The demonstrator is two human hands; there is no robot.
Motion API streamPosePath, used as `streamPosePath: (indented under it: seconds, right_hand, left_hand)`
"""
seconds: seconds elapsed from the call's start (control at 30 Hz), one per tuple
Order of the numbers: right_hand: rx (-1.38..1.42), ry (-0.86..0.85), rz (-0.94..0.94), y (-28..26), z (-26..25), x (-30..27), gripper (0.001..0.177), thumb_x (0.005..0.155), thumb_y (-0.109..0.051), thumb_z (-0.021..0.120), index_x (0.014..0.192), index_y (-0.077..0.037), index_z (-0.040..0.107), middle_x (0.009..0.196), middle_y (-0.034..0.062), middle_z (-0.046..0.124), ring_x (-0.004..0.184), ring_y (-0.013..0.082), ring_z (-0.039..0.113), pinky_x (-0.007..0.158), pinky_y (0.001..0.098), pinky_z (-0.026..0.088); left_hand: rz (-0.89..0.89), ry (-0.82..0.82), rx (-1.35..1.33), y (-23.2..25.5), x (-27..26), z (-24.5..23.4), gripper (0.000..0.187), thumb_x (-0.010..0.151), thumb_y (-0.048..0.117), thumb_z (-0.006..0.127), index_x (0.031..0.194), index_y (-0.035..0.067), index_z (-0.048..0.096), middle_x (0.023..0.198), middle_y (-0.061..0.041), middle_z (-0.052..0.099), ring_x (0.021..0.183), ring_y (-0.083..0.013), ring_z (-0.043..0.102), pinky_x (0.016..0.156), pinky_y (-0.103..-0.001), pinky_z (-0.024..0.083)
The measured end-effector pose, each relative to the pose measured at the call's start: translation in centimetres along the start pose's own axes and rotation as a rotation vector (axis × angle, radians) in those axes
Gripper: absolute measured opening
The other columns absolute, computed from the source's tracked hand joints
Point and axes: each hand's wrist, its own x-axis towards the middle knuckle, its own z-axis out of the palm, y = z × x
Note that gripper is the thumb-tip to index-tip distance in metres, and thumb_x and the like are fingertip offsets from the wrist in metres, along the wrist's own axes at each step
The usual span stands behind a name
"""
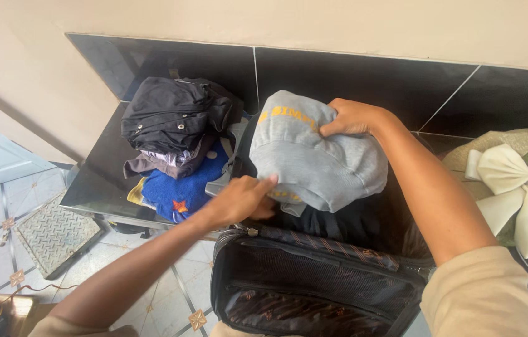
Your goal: The person unpacks a black suitcase placed on a glass table. They remove a white bow, a blue towel with a shark design, and several folded clothing items including a grey shirt, a striped shirt, a black shirt, and a grey sweatshirt, placing them on the table.
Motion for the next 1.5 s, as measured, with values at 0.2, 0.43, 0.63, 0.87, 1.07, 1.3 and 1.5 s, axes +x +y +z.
streamPosePath:
  seconds: [0.2,0.43,0.63,0.87,1.07,1.3,1.5]
  right_hand:
    - [-0.284,0.236,-0.051,-3.1,1.8,-1.7,0.044,0.072,-0.038,0.081,0.104,-0.008,0.080,0.091,0.0191,0.078,0.083,0.0304,0.076,0.079,0.0405,0.058]
    - [-0.495,0.399,-0.158,-5.7,3.5,-8.0,0.067,0.076,-0.046,0.082,0.132,-0.010,0.068,0.130,0.0189,0.068,0.117,0.0356,0.066,0.100,0.0454,0.050]
    - [-0.568,0.140,-0.213,-3.9,7.0,-8.7,0.125,0.057,-0.048,0.095,0.154,-0.001,0.032,0.153,0.0307,0.038,0.135,0.0424,0.048,0.108,0.0474,0.044]
    - [-0.573,0.024,-0.128,-1.3,7.7,-3.9,0.126,0.057,-0.038,0.097,0.157,-0.005,0.028,0.158,0.0202,0.036,0.132,0.0359,0.051,0.101,0.0477,0.048]
    - [-0.664,0.302,-0.231,-0.4,10.1,-4.2,0.113,0.049,-0.024,0.099,0.143,-0.002,0.041,0.136,0.0195,0.046,0.125,0.0397,0.053,0.100,0.0511,0.044]
    - [-0.607,0.351,-0.242,-1.4,10.2,-5.3,0.111,0.054,-0.019,0.097,0.149,-0.007,0.040,0.143,0.0223,0.043,0.134,0.0452,0.043,0.107,0.0531,0.036]
    - [-0.339,0.358,-0.628,-2.2,8.2,-6.9,0.072,0.068,-0.015,0.086,0.134,-0.029,0.061,0.147,0.0089,0.048,0.143,0.0362,0.046,0.118,0.0480,0.040]
  left_hand:
    - [0.584,0.387,0.961,2.7,-1.7,-4.0,0.085,0.080,0.051,0.073,0.150,0.016,0.042,0.141,-0.023,0.057,0.132,-0.0396,0.057,0.103,-0.050,0.051]
    - [0.910,0.271,1.111,2.8,3.2,-2.7,0.117,0.058,0.053,0.091,0.155,0.027,0.030,0.157,-0.032,0.031,0.144,-0.0577,0.026,0.109,-0.066,0.031]
    - [0.810,0.200,1.162,2.4,5.8,-2.6,0.112,0.067,0.057,0.088,0.155,0.016,0.032,0.145,-0.032,0.046,0.134,-0.0542,0.043,0.108,-0.060,0.042]
    - [0.754,0.218,1.209,1.9,9.5,-2.7,0.114,0.056,0.057,0.091,0.148,0.015,0.037,0.136,-0.030,0.050,0.127,-0.0538,0.047,0.091,-0.059,0.046]
    - [0.774,0.420,1.351,-0.2,10.7,-0.6,0.111,0.060,0.052,0.088,0.150,0.012,0.039,0.130,-0.026,0.054,0.116,-0.0409,0.053,0.085,-0.049,0.051]
    - [0.840,0.571,1.286,1.8,7.7,-0.6,0.089,0.064,0.056,0.081,0.132,0.009,0.051,0.120,-0.021,0.057,0.114,-0.0371,0.056,0.083,-0.052,0.051]
    - [0.844,0.073,1.210,1.0,1.5,1.9,0.044,0.097,0.037,0.067,0.121,0.001,0.059,0.124,-0.017,0.058,0.114,-0.0298,0.061,0.092,-0.043,0.053]
